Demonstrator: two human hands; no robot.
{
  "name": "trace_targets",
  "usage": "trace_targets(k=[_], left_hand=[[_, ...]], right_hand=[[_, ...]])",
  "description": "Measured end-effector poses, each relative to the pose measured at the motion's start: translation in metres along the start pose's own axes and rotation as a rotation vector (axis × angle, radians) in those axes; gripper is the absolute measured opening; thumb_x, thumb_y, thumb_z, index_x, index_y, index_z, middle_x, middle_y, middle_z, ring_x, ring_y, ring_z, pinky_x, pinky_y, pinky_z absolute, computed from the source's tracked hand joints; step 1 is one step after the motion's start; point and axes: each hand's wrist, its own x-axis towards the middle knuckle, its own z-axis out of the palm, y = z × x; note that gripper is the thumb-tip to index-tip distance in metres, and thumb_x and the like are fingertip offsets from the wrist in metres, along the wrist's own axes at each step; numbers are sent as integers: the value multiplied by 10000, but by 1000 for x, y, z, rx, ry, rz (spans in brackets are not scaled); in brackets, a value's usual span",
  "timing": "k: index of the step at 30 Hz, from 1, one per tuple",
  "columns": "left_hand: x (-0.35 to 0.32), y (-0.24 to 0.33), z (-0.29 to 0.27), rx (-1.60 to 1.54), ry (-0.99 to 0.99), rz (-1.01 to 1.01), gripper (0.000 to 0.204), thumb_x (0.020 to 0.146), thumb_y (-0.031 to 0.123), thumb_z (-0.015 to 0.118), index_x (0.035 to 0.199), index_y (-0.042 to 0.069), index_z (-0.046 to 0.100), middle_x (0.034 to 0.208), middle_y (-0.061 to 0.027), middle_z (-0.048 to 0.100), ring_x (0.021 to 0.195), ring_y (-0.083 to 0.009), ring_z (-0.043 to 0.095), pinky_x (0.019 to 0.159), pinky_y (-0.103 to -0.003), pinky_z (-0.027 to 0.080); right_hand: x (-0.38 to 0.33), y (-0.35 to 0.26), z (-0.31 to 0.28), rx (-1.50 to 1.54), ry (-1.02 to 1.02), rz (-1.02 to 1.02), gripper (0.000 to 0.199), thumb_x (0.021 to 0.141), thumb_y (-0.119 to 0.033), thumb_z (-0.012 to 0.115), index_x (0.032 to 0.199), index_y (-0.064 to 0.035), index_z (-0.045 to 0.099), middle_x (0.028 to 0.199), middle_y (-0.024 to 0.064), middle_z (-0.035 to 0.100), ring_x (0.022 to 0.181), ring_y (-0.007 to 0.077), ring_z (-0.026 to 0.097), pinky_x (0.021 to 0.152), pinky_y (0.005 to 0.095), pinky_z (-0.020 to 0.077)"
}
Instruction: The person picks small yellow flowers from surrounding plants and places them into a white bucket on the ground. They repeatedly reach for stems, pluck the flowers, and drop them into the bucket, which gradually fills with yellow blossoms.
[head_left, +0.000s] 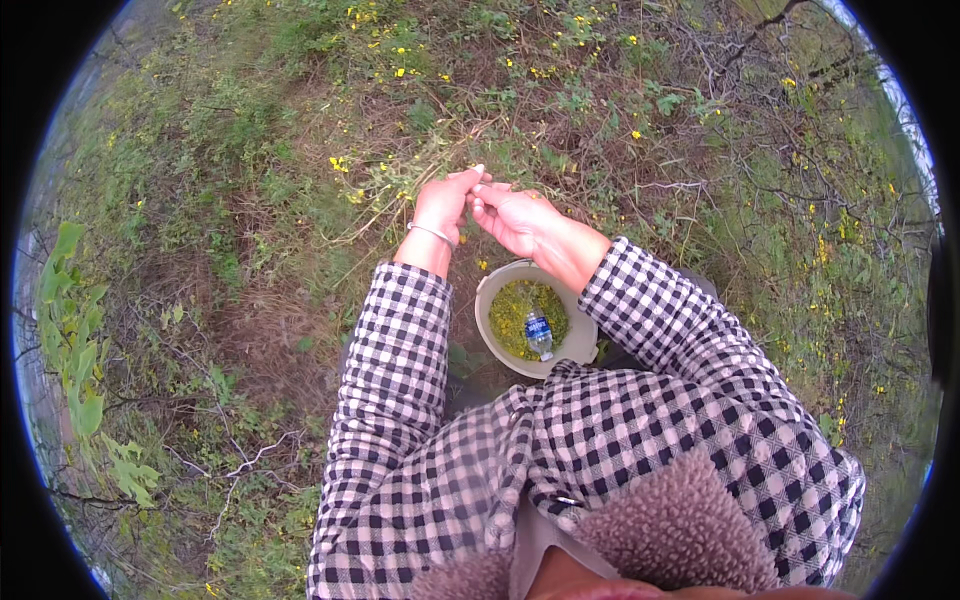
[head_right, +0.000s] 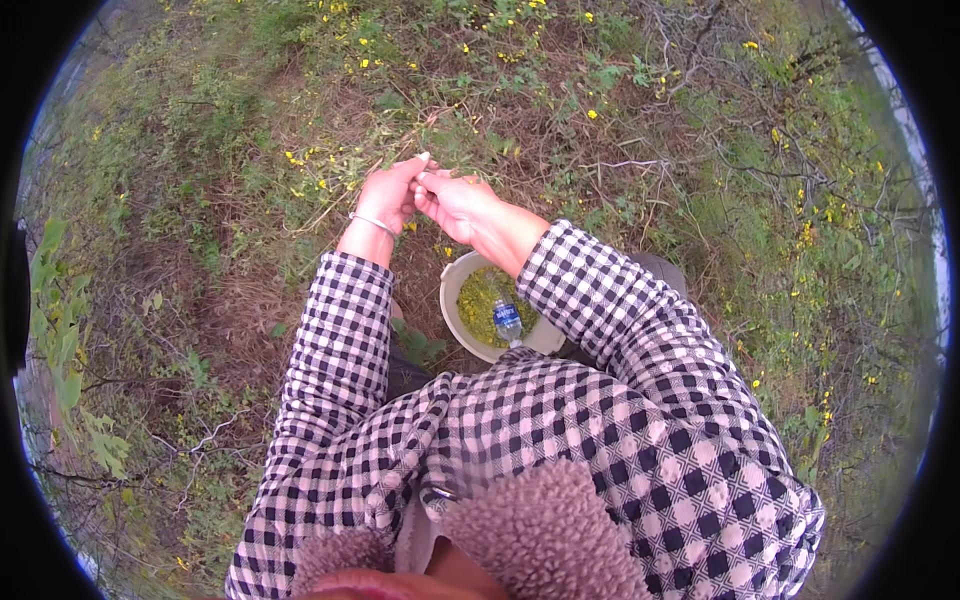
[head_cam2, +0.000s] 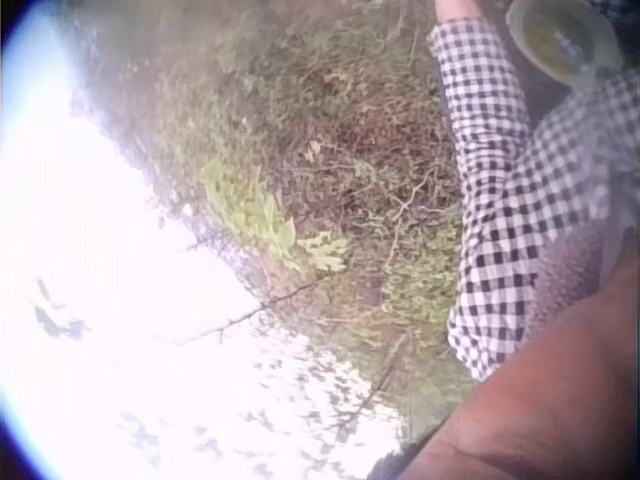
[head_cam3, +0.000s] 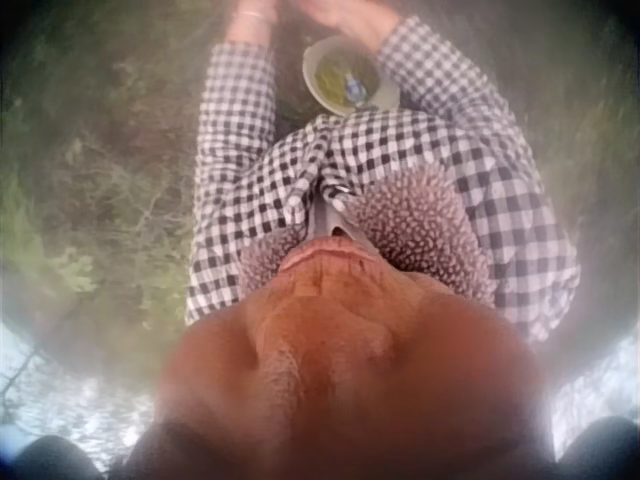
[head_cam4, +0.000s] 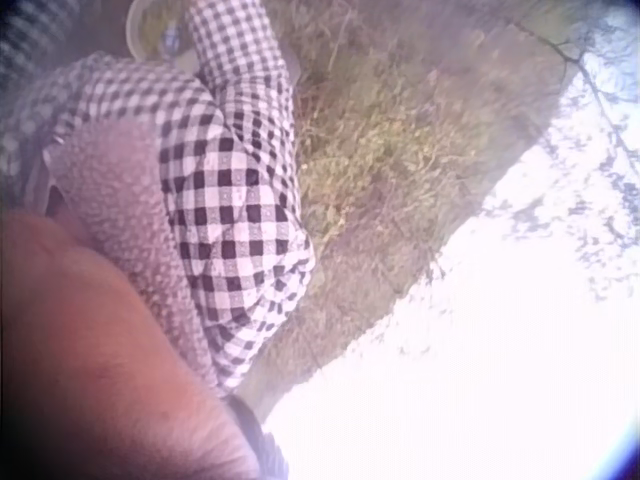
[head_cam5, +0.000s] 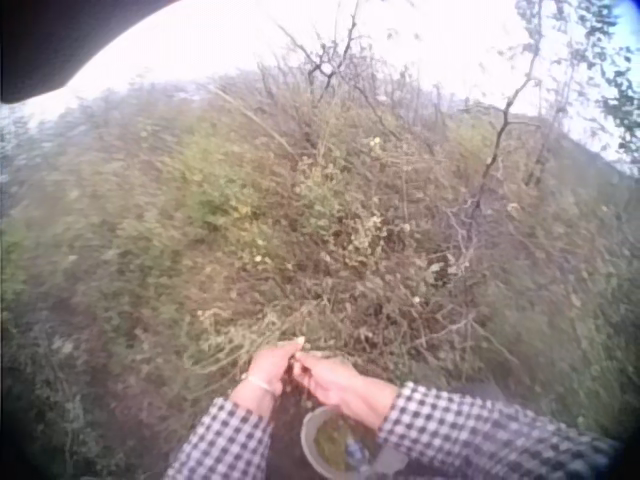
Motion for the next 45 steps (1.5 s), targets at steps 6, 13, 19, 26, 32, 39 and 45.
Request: trace_targets(k=[6, 13, 19, 26, 32, 39, 45], left_hand=[[11, -8, -12, 48, 200, 100, 196, 915, 253, 619, 930, 67, 678, 542, 92, 344, 420, -40, 245, 382, -217, 180], [18, -18, -24, -108, 86, 71, 222, 895, 291, 642, 897, 75, 694, 534, 96, 303, 429, -40, 242, 406, -223, 191], [24, -24, -19, -110, 75, 106, 186, 883, 256, 665, 886, 72, 692, 526, 89, 359, 404, -37, 268, 375, -213, 193], [12, -25, -20, -31, 70, 114, 178, 899, 251, 652, 935, 76, 659, 572, 83, 392, 442, -32, 295, 382, -192, 213], [10, -31, -24, 23, 71, 129, 206, 899, 261, 655, 952, 64, 680, 540, 95, 360, 435, -32, 280, 394, -191, 211], [15, -40, -34, -37, 94, 152, 172, 854, 256, 700, 866, 85, 718, 576, 77, 462, 451, -45, 283, 419, -224, 217], [9, -41, -31, 53, -2, 121, 211, 878, 288, 668, 902, 86, 724, 547, 88, 400, 451, -40, 275, 428, -222, 199]], right_hand=[[-30, 8, -23, -355, -51, 94, 173, 969, -99, 531, 1020, 57, 585, 902, 114, 633, 765, 154, 622, 716, 251, 564], [-34, 3, -74, -1654, -107, -8, 277, 921, -307, 597, 909, -65, 732, 950, 140, 700, 909, 179, 675, 821, 327, 531], [4, 17, -62, -1185, 179, -501, 566, 818, -437, 723, 1101, 42, 617, 936, 148, 685, 901, 216, 656, 817, 326, 516], [20, 21, -39, -667, 140, -310, 430, 841, -467, 699, 945, -51, 661, 825, 22, 628, 679, 125, 494, 626, 303, 424], [11, 17, -52, -418, -27, -84, 290, 959, -340, 562, 1019, -71, 650, 893, -8, 604, 796, 115, 542, 726, 269, 472], [-22, 12, -55, -380, -89, 64, 294, 1032, -217, 395, 1050, 26, 558, 783, 6, 497, 669, 105, 450, 597, 237, 422], [-56, -7, -38, -373, -142, 72, 298, 1038, -201, 366, 1114, 41, 522, 757, -30, 439, 636, 69, 378, 523, 201, 355]])
